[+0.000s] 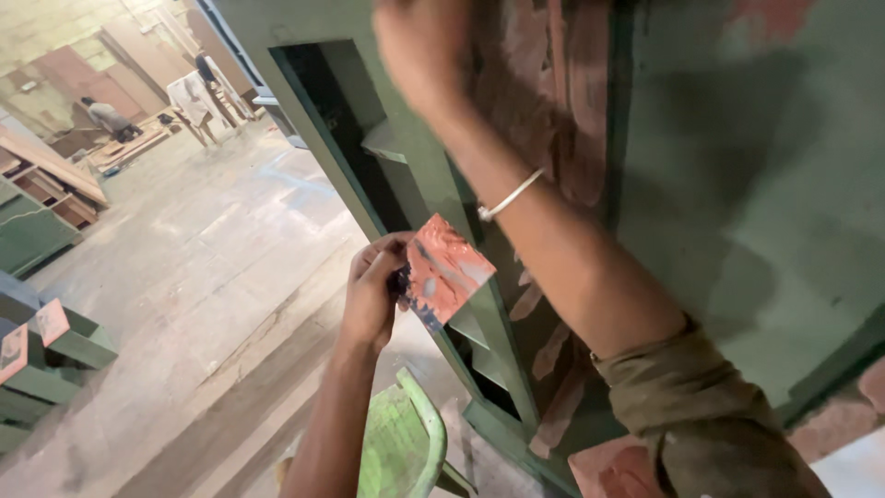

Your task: The person applies a reddish-brown paste to the edges and corners of a green wooden cabinet using a small putty knife. They repeatedly scoop the paste from a rectangular board and spread it onto the cabinet's frame and door edges.

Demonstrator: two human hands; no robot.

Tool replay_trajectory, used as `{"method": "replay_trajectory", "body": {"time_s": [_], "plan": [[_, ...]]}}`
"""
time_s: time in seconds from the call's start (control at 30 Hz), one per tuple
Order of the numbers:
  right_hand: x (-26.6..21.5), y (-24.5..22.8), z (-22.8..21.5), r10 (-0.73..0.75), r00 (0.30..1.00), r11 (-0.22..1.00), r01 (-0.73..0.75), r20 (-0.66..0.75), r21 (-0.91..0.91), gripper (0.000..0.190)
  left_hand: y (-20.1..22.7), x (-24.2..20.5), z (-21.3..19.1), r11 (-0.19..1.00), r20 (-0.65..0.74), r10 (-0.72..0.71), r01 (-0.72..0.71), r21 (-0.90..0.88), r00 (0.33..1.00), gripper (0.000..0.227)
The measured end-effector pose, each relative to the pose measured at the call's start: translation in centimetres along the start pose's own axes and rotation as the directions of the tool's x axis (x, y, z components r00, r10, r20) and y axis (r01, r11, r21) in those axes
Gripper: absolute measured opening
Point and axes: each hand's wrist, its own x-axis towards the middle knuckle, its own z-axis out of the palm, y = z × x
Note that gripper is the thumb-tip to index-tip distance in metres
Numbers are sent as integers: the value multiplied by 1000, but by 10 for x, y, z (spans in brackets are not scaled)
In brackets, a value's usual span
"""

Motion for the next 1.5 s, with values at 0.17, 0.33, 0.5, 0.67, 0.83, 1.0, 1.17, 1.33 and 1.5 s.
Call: {"method": "replay_trajectory", "body": {"time_s": [0.17, 0.33, 0.5, 0.67, 0.83, 1.0, 1.17, 1.33, 1.5], "plan": [[11, 30, -9, 32, 998, 999, -31, 58, -25, 27, -9, 10, 11, 996, 34, 10, -7, -89, 999, 32], [17, 64, -67, -13, 979, 954, -49, 205, 296, 26, -16, 13, 38, 990, 143, 138, -140, 5, 980, 33], [-48, 21, -166, -208, 666, 895, -166, 716, 414, 41, -21, -3, 40, 948, 274, 87, 5, -319, 958, 37], [-122, -26, -230, -205, 346, 973, -34, 916, 230, 67, -62, -42, 67, 832, 390, -72, 271, -485, 918, 40], [-136, -41, -264, -126, 296, 908, 419, 947, -10, 86, -91, -56, 76, 716, 520, -46, 391, -578, 853, 44], [-135, -40, -294, -214, 321, 798, 602, 923, -24, 71, -104, -57, 81, 674, 514, -47, 407, -616, 856, 43], [-171, -27, -299, -114, 330, 934, -285, 937, 214, 60, -106, -60, 89, 777, 547, 39, 319, -542, 836, 45], [-176, -24, -307, 110, 155, 844, -536, 982, -10, 61, -96, -63, 90, 774, 523, 9, 326, -543, 852, 44], [-161, -30, -310, 71, 403, 997, -60, 912, -51, 59, -80, -66, 83, 923, 496, 22, 173, -345, 868, 41]]}}
